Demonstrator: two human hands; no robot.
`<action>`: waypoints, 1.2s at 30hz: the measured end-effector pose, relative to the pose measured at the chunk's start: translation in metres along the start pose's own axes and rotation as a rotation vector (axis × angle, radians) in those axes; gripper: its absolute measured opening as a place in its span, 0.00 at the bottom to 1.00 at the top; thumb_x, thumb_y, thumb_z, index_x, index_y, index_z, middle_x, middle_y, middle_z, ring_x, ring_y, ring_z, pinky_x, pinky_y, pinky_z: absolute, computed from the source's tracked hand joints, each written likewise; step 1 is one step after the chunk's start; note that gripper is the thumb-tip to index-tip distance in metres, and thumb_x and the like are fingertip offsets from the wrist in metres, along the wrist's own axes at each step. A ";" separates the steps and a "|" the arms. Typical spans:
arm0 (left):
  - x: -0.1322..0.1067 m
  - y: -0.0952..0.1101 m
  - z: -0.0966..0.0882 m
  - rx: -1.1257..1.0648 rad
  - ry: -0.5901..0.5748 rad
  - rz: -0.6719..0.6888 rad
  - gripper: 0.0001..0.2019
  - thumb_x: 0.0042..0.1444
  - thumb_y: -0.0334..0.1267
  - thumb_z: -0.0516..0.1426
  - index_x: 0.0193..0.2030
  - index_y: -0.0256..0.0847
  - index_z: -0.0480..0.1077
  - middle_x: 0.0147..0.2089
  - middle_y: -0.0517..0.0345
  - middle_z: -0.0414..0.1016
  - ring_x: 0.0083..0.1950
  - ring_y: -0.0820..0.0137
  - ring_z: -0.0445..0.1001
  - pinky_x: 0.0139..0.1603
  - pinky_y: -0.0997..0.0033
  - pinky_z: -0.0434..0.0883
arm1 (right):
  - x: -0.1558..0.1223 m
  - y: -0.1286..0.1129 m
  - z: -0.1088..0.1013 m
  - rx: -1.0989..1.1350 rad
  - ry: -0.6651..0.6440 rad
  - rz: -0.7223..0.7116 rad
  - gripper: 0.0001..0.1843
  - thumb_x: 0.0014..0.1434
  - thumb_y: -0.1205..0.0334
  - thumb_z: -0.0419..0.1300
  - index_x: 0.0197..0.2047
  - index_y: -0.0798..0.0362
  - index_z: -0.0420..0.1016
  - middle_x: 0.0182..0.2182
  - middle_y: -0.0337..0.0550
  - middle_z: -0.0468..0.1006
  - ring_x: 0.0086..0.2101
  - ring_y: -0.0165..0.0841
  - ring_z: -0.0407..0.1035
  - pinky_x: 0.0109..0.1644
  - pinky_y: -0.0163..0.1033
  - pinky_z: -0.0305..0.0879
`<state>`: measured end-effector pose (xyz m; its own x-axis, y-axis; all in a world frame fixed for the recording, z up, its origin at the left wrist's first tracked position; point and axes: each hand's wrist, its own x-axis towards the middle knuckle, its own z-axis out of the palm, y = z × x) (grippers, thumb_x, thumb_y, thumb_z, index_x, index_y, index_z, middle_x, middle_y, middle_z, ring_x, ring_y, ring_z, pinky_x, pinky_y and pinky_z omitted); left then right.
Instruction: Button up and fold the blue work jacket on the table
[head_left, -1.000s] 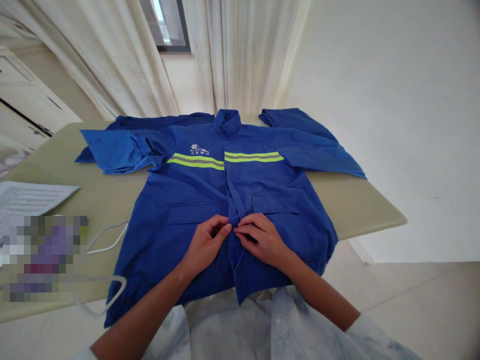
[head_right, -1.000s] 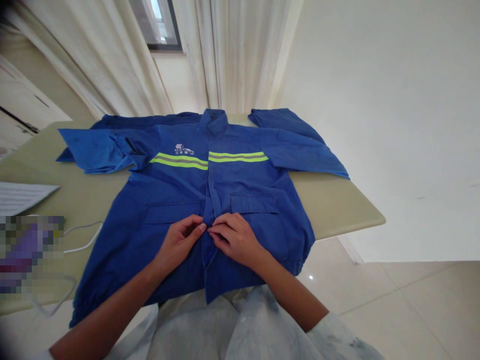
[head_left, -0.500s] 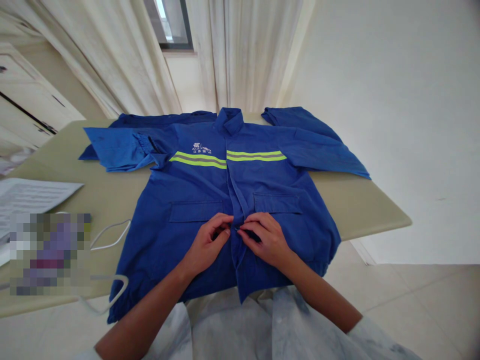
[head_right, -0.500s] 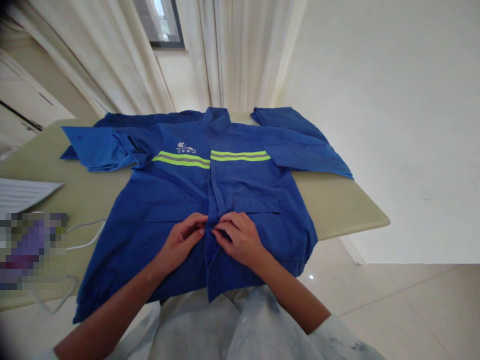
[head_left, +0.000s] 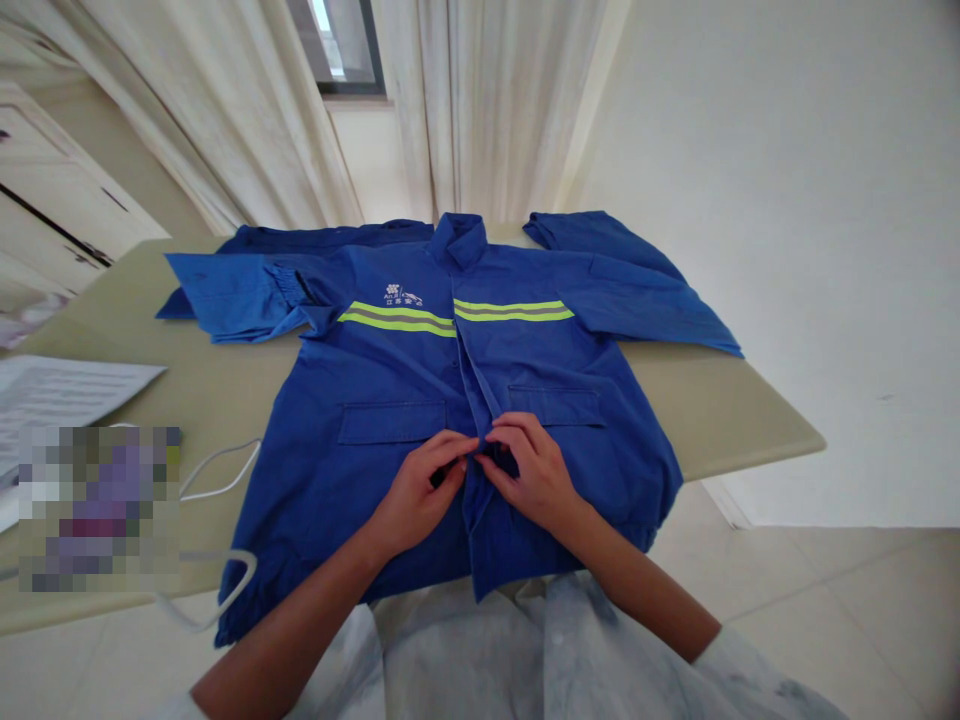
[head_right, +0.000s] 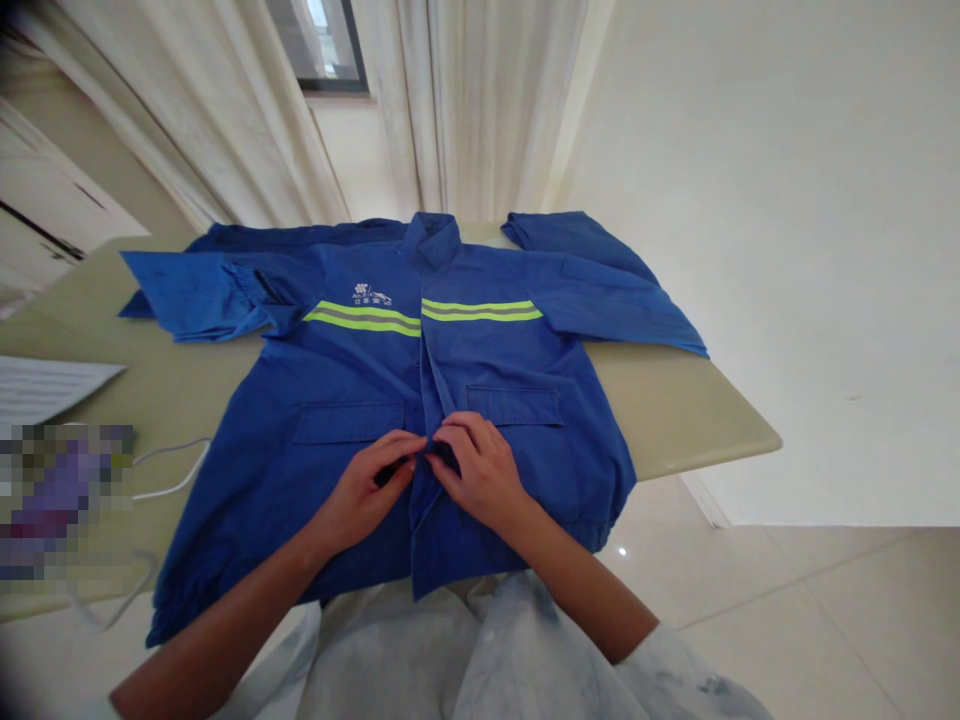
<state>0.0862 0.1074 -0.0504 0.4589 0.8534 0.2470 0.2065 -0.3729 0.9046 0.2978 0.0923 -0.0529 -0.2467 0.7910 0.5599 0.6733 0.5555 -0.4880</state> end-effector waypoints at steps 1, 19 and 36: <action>0.000 0.001 0.001 0.026 0.001 0.001 0.14 0.70 0.33 0.54 0.56 0.45 0.78 0.55 0.50 0.79 0.54 0.66 0.78 0.57 0.65 0.76 | 0.000 0.000 0.000 -0.031 -0.019 -0.038 0.13 0.70 0.64 0.62 0.57 0.47 0.77 0.55 0.52 0.77 0.49 0.39 0.75 0.54 0.46 0.76; -0.035 0.018 -0.011 0.726 -0.133 0.130 0.15 0.71 0.40 0.58 0.62 0.45 0.75 0.58 0.50 0.79 0.58 0.59 0.76 0.59 0.53 0.74 | -0.019 -0.006 -0.065 -0.254 -0.181 0.279 0.15 0.63 0.52 0.67 0.48 0.50 0.74 0.51 0.53 0.77 0.49 0.48 0.73 0.55 0.54 0.71; 0.147 -0.038 -0.066 1.080 0.054 -0.430 0.37 0.71 0.60 0.42 0.80 0.44 0.54 0.82 0.42 0.48 0.81 0.41 0.48 0.74 0.24 0.50 | 0.092 0.111 -0.032 -0.426 -0.486 0.400 0.48 0.67 0.28 0.53 0.80 0.45 0.52 0.78 0.57 0.51 0.75 0.56 0.46 0.75 0.64 0.46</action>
<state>0.0890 0.2714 -0.0255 0.1398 0.9897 0.0294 0.9772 -0.1427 0.1573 0.3723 0.2188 -0.0343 -0.1397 0.9901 -0.0117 0.9626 0.1330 -0.2359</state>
